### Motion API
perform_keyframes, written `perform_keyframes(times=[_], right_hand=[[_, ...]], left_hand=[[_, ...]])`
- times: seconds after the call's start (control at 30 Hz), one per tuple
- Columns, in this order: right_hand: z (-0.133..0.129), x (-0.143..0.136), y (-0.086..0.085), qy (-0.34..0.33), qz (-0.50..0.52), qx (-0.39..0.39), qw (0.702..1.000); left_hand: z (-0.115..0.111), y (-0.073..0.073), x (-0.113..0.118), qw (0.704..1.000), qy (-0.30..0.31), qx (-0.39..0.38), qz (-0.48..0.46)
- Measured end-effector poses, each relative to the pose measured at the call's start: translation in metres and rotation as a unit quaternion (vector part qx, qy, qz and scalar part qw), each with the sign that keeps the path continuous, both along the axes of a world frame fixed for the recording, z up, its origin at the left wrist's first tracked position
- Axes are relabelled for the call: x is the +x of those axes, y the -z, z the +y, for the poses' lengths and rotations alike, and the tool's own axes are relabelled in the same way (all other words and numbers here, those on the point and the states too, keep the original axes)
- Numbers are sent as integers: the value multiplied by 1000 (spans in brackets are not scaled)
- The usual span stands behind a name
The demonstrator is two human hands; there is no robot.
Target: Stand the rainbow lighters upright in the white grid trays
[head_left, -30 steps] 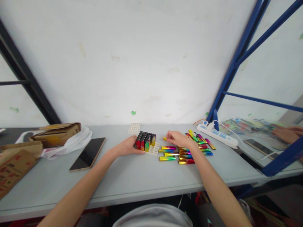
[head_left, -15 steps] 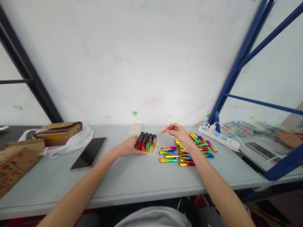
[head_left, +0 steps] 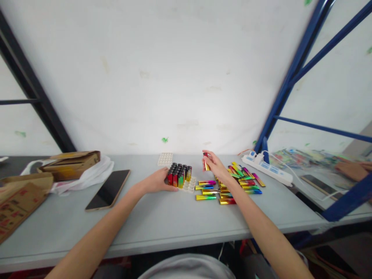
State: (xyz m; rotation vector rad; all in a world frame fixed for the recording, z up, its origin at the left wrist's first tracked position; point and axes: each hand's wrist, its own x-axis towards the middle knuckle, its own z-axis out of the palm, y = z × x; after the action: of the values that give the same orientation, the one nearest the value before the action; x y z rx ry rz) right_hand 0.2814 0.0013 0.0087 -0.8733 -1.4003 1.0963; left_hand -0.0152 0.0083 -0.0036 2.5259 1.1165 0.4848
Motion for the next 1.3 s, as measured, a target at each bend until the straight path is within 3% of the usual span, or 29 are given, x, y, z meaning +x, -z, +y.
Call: perform_keyframes(times=[0.2,0.33,0.47,0.57,0.7,0.83,1.3], right_hand=[[-3,-4,0,-69,-28,6,997],[-5,-8,3,-100,-41,-33,994],[-7,-15,6,-50,-88,-39,994],[-6,-19,10,23,-134,19,991],[-4,-20,14,120,-207,97,966],[-2,-21,15,179,-231,116,949],[-9,-26,9,166,-266,146,938]], left_hand=[[1,1,-1,1000,5,-5,5],[-1,-1,0,1000,13,-11,-10],[0,-1,0,1000,15,-12,-10],[0,0,-1,1000,16,-10,-12],[0,-1,0,1000,13,-11,-11],[-2,-3,0,1000,0,-12,-4],[-2,-2,0,1000,5,-15,-15]])
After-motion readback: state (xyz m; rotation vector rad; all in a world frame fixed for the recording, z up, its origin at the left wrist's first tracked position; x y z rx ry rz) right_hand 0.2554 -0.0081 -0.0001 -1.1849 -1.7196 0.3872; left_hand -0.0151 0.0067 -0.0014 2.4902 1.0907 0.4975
